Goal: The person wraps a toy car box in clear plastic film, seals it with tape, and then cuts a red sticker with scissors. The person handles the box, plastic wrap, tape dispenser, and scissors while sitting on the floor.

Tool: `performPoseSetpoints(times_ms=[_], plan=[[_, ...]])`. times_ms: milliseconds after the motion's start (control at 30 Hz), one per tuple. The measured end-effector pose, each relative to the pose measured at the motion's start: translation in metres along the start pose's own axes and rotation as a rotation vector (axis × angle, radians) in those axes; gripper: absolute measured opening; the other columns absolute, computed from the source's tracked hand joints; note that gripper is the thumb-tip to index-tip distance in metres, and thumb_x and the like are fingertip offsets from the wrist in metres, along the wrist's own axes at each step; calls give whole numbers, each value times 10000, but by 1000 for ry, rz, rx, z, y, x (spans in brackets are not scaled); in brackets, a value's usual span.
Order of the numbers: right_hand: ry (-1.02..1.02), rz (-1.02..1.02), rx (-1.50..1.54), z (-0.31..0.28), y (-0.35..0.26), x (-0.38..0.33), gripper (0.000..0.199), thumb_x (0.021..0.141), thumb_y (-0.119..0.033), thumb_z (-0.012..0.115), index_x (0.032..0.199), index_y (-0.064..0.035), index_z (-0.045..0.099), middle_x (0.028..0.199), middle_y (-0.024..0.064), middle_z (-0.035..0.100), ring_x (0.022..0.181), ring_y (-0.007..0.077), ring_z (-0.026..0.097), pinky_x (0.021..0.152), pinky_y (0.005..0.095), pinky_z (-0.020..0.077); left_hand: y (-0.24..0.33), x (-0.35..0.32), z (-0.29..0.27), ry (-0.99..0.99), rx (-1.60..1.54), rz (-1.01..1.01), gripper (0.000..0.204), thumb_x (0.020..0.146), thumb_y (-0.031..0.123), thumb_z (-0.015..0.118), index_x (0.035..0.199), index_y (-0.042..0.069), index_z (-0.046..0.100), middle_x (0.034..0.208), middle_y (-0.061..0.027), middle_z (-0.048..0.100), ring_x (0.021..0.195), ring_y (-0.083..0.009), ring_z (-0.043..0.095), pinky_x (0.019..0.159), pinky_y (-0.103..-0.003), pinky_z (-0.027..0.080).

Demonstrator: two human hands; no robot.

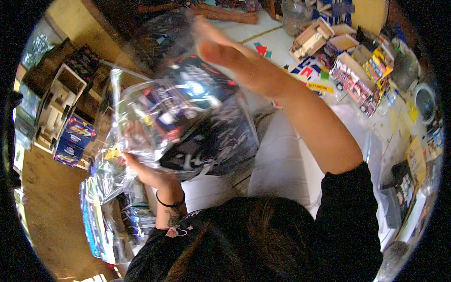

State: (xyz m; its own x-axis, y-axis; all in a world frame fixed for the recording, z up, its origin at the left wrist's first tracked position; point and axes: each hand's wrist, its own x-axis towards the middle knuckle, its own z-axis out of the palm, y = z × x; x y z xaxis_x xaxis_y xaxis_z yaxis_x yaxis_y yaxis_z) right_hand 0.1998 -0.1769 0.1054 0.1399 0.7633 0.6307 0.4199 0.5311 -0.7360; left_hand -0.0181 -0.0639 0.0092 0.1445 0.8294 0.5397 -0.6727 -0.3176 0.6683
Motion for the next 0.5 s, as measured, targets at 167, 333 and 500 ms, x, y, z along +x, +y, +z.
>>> performPoseSetpoints(times_ms=[167, 333, 500], plan=[[-92, 462, -611, -41, -34, 18, 291, 894, -261, 620, 1091, -47, 615, 976, 46, 667, 799, 79, 593, 620, 219, 455, -1, -15, 21, 228, -20, -125, 502, 1009, 387, 339, 1232, -33, 499, 1189, -122, 557, 1083, -208, 528, 964, -334, 390], [229, 14, -804, -58, -46, 40, 214, 850, -255, 677, 863, -44, 638, 648, -48, 560, 560, 38, 469, 509, 199, 383, -3, -19, 13, 221, -20, -89, 495, 1011, 377, 357, 1114, -61, 562, 1049, -128, 601, 968, -185, 561, 869, -309, 432], [-80, 139, -1042, -54, -61, 69, 267, 831, -313, 673, 865, -49, 656, 660, 13, 594, 591, 103, 540, 541, 270, 434, -6, -13, 11, 236, 41, -123, 547, 1017, 384, 310, 1161, -87, 548, 1120, -158, 596, 1016, -200, 557, 886, -308, 424]])
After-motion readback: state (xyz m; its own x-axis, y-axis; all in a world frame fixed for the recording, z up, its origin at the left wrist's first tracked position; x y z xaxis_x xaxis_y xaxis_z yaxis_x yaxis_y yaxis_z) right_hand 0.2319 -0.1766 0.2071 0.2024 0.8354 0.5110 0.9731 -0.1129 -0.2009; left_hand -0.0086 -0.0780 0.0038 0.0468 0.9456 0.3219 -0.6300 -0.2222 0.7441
